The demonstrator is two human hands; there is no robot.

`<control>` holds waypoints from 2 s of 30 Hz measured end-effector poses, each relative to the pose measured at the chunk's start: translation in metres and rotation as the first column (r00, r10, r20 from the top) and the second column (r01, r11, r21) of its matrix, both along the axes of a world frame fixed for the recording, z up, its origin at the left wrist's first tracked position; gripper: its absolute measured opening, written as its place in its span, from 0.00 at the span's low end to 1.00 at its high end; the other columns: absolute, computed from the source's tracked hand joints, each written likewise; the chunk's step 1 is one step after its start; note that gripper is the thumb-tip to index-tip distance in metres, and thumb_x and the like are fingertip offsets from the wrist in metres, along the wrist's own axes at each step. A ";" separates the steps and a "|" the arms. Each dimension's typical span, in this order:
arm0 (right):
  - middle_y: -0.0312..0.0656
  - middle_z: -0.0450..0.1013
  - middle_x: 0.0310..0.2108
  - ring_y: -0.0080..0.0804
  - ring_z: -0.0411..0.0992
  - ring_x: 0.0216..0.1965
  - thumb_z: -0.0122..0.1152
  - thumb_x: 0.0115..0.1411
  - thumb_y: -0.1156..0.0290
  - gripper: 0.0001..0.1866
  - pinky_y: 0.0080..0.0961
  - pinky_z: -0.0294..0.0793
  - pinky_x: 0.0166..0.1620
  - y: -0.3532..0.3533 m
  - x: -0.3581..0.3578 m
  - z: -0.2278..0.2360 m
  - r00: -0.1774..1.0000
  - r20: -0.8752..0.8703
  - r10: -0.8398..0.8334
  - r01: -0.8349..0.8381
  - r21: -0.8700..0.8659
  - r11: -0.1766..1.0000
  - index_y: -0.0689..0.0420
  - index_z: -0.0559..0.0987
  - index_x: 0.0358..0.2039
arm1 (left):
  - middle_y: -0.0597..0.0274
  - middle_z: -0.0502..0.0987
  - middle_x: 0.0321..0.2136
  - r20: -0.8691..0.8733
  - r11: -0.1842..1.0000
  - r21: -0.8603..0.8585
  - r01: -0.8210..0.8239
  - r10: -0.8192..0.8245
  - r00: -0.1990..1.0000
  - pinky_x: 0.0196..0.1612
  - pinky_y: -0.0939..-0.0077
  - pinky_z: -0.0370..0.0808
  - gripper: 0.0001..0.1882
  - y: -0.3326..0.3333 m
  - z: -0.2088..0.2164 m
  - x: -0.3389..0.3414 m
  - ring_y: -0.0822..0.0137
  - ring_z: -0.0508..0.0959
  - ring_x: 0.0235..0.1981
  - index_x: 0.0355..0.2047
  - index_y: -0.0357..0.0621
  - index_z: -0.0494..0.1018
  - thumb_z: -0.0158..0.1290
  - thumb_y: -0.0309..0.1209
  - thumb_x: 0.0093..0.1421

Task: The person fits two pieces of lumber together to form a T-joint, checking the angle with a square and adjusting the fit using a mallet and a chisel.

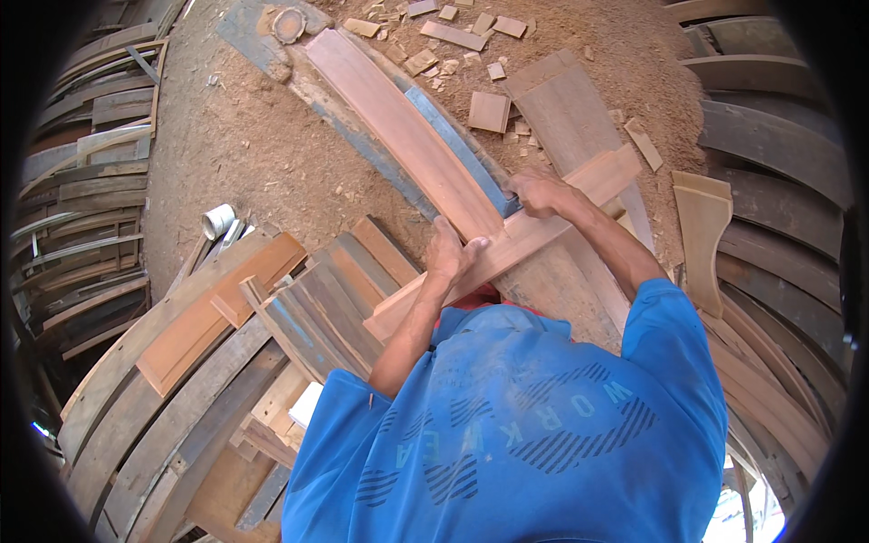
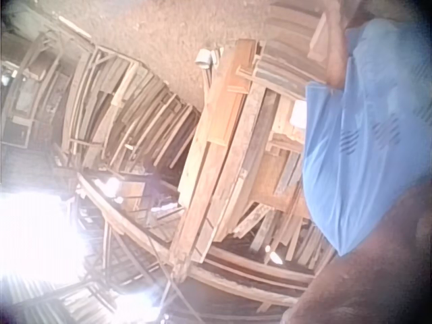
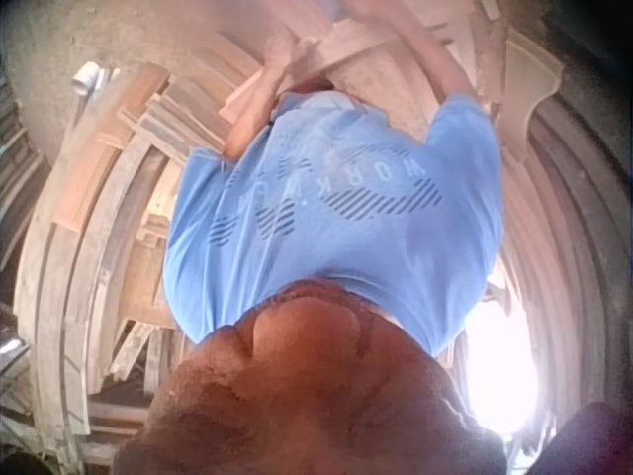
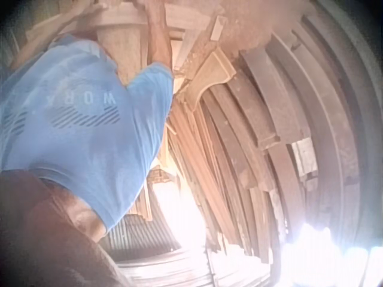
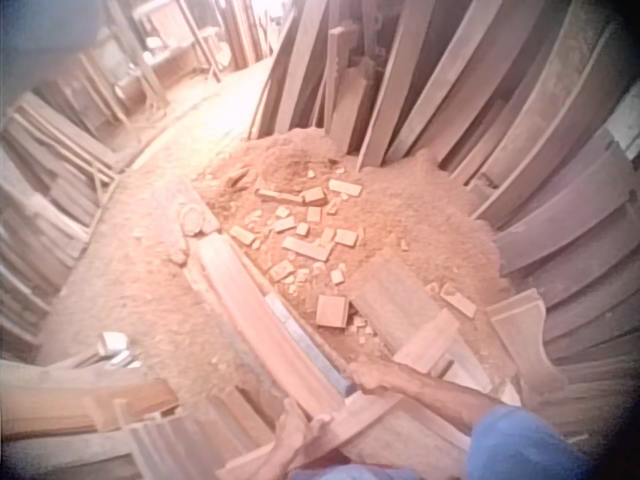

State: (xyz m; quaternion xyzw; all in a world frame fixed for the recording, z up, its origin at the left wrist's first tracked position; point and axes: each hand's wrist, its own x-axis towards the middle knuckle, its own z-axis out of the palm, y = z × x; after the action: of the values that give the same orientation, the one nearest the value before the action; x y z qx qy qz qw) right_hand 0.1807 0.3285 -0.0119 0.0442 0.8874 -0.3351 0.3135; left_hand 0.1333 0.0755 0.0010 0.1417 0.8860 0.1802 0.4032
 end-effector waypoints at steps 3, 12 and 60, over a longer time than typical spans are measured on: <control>0.56 0.81 0.39 0.57 0.78 0.47 0.59 0.50 0.78 0.16 0.51 0.73 0.47 0.000 0.003 -0.006 0.999 -0.027 -0.019 0.018 -0.023 1.000 0.56 0.82 0.41 | 0.26 0.78 0.45 0.013 1.000 0.009 -0.004 0.004 1.000 0.54 0.47 0.75 0.43 0.001 0.002 -0.001 0.31 0.79 0.49 0.52 0.31 0.59 0.70 0.50 0.52; 0.55 0.80 0.37 0.57 0.78 0.46 0.60 0.51 0.78 0.15 0.49 0.74 0.47 -0.001 0.002 0.006 0.999 -0.008 -0.036 0.036 0.008 0.999 0.56 0.82 0.41 | 0.25 0.77 0.46 0.011 0.999 0.044 -0.006 0.005 1.000 0.55 0.47 0.75 0.43 0.000 0.003 -0.001 0.30 0.78 0.50 0.53 0.29 0.59 0.70 0.48 0.53; 0.55 0.80 0.39 0.55 0.78 0.43 0.63 0.60 0.69 0.12 0.44 0.77 0.48 -0.366 0.115 0.043 0.892 -0.262 0.369 -0.388 -0.025 0.921 0.63 0.81 0.41 | 0.41 0.75 0.55 -0.255 -0.065 0.298 -0.952 0.956 -0.145 0.59 0.56 0.73 0.31 -0.584 -0.004 0.284 0.51 0.77 0.56 0.55 0.37 0.70 0.66 0.41 0.57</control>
State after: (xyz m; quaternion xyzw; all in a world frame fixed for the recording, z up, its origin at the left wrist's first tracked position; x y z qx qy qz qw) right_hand 0.2958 -0.0379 0.0309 -0.1847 0.8979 -0.3045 0.2587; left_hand 0.4177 -0.5087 -0.0031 -0.5158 0.7626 0.3876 -0.0457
